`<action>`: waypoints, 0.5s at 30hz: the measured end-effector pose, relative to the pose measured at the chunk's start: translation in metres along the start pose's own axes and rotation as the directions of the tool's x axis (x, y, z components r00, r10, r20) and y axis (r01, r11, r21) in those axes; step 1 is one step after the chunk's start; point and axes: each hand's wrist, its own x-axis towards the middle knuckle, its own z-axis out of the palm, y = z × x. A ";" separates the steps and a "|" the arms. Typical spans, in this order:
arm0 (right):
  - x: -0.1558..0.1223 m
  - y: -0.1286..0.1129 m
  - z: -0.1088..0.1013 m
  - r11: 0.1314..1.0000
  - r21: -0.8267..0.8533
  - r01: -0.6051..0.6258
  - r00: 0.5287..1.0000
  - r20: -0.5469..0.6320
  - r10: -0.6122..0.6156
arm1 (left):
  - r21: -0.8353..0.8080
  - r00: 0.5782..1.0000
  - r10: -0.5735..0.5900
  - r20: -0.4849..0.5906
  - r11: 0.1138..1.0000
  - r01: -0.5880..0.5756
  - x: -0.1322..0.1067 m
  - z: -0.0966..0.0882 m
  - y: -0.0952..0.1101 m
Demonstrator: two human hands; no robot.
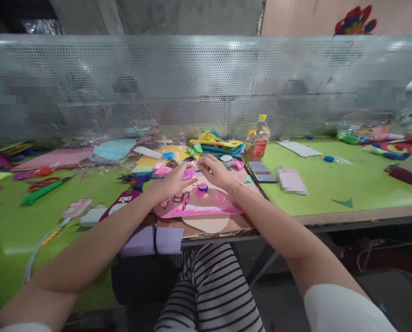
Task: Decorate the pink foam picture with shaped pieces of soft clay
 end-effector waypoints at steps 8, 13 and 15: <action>-0.002 0.000 0.001 0.970 0.199 -0.138 0.990 0.055 0.129 | -0.134 0.987 -0.150 -0.057 0.981 0.141 0.002 0.014 -0.007; -0.002 0.004 0.002 0.900 0.356 -0.250 0.967 0.139 0.213 | -0.377 0.976 -0.215 0.043 0.901 0.215 0.001 0.013 -0.002; -0.002 0.006 0.001 0.880 0.391 -0.270 0.961 0.170 0.219 | -0.484 0.966 -0.233 0.109 0.837 0.256 0.001 0.011 0.000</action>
